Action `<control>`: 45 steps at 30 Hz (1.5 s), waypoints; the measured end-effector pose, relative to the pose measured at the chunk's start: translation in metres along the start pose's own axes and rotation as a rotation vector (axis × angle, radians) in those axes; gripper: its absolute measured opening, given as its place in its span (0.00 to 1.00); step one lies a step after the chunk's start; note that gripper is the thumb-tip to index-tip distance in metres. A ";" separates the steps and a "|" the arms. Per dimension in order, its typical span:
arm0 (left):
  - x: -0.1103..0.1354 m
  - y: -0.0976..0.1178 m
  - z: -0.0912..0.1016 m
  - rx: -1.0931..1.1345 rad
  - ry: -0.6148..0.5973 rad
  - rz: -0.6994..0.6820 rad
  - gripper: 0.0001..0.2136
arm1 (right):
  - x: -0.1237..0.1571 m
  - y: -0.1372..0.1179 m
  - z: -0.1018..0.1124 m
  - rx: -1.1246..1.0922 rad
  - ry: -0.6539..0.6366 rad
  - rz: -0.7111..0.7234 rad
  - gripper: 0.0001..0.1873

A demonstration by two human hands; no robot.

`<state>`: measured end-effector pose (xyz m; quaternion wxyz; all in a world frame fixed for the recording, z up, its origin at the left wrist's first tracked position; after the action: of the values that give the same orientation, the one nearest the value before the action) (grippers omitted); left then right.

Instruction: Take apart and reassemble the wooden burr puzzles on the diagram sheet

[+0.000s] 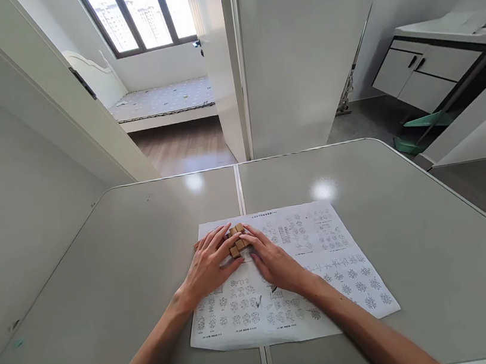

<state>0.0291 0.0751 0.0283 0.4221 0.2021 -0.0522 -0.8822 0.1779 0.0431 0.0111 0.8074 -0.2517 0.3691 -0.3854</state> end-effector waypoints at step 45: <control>0.001 -0.050 0.017 0.019 0.234 0.320 0.29 | 0.004 0.010 -0.003 0.065 0.056 -0.058 0.29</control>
<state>-0.0149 0.1050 0.0307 0.5585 0.2964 -0.0423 -0.7736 0.1814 0.0455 0.0010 0.7931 -0.2251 0.3713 -0.4271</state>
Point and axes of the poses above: each hand's wrist, its own x-axis away from the middle knuckle, its own z-axis out of the back of the hand, y = z × x, the point moved 8 cm from there along -x, towards the middle knuckle, and after that the axes turned 5 degrees about z, right-handed, at the moved point
